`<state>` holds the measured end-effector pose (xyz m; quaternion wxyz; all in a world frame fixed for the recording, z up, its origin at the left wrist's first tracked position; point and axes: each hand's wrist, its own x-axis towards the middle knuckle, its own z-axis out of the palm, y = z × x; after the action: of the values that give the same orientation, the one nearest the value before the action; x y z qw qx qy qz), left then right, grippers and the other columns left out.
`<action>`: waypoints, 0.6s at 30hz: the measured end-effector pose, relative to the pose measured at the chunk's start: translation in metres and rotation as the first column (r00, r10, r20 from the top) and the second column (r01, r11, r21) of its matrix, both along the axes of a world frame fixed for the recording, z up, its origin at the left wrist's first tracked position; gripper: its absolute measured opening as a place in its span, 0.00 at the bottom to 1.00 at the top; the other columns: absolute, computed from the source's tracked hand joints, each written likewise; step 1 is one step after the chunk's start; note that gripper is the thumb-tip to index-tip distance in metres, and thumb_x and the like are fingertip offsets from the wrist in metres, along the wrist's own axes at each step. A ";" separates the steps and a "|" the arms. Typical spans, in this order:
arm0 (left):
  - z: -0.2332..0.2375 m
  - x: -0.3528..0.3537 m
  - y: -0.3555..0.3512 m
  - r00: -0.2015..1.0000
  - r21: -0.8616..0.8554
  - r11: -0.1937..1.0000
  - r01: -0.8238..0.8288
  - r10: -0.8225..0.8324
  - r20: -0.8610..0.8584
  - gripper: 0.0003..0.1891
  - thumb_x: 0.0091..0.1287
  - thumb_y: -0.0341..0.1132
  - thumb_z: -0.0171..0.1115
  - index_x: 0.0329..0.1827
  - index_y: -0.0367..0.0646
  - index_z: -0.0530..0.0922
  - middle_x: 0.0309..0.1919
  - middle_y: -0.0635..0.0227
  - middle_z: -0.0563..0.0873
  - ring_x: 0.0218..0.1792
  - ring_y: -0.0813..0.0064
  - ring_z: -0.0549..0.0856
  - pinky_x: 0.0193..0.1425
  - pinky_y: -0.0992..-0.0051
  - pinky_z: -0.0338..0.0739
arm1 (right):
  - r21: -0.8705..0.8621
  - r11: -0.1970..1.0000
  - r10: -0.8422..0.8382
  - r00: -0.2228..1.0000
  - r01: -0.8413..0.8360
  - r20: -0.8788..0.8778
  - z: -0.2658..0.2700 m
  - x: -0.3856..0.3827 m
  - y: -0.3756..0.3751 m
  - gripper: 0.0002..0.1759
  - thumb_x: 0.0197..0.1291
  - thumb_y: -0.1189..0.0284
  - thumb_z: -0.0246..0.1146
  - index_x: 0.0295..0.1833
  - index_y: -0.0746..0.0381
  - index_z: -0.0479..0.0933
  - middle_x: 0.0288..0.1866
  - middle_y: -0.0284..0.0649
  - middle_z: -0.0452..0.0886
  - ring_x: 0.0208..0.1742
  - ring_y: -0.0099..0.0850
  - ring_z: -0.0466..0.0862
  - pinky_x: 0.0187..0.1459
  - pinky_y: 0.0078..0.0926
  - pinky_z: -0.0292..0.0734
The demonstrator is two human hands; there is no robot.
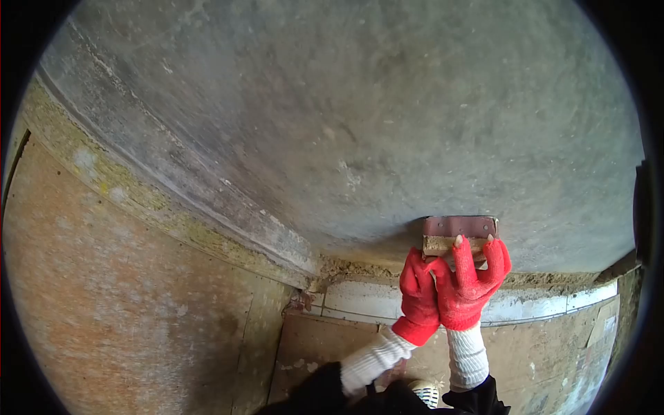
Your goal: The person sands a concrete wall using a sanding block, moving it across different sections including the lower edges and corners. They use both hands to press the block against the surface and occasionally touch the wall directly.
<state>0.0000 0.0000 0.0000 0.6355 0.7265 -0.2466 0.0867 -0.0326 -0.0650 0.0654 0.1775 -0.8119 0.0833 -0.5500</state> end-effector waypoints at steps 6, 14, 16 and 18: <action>0.020 -0.007 -0.023 0.996 -0.201 0.978 -0.057 0.043 -0.075 0.20 0.66 0.46 0.60 0.44 0.37 0.65 0.39 0.54 0.76 0.32 0.54 0.79 0.34 0.62 0.73 | -0.080 0.995 0.051 0.996 -0.057 -0.069 0.012 -0.009 -0.018 0.30 0.38 0.73 0.75 0.53 0.49 0.79 0.60 0.42 0.67 0.55 0.50 0.70 0.51 0.46 0.71; 0.027 0.021 -0.025 0.938 -0.399 0.863 -0.310 0.347 0.021 0.39 0.62 0.54 0.62 0.69 0.43 0.55 0.56 0.50 0.70 0.52 0.54 0.75 0.51 0.55 0.73 | -0.145 0.969 0.173 0.967 -0.202 -0.188 0.051 -0.024 -0.023 0.32 0.34 0.76 0.75 0.52 0.58 0.78 0.58 0.50 0.70 0.56 0.54 0.74 0.53 0.47 0.73; 0.031 0.033 0.010 0.629 -0.140 0.735 -0.664 0.650 0.427 0.50 0.56 0.52 0.68 0.73 0.47 0.44 0.60 0.44 0.64 0.54 0.47 0.72 0.51 0.52 0.72 | -0.359 0.874 0.245 0.935 -0.328 -0.257 0.080 -0.033 -0.038 0.33 0.29 0.76 0.75 0.51 0.59 0.78 0.56 0.49 0.71 0.53 0.51 0.75 0.52 0.52 0.73; -0.005 0.048 0.039 0.627 -0.086 0.700 -0.709 0.681 0.378 0.60 0.52 0.49 0.71 0.77 0.52 0.32 0.66 0.43 0.57 0.61 0.44 0.68 0.59 0.50 0.68 | -0.439 0.820 0.274 0.926 -0.366 -0.261 0.104 -0.035 -0.043 0.34 0.27 0.75 0.75 0.50 0.59 0.78 0.55 0.48 0.71 0.52 0.50 0.75 0.51 0.54 0.73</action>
<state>0.0477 0.0391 -0.0045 0.4655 0.7557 -0.0689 0.4555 -0.0673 -0.1076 0.1696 0.0521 -0.8801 -0.1775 -0.4372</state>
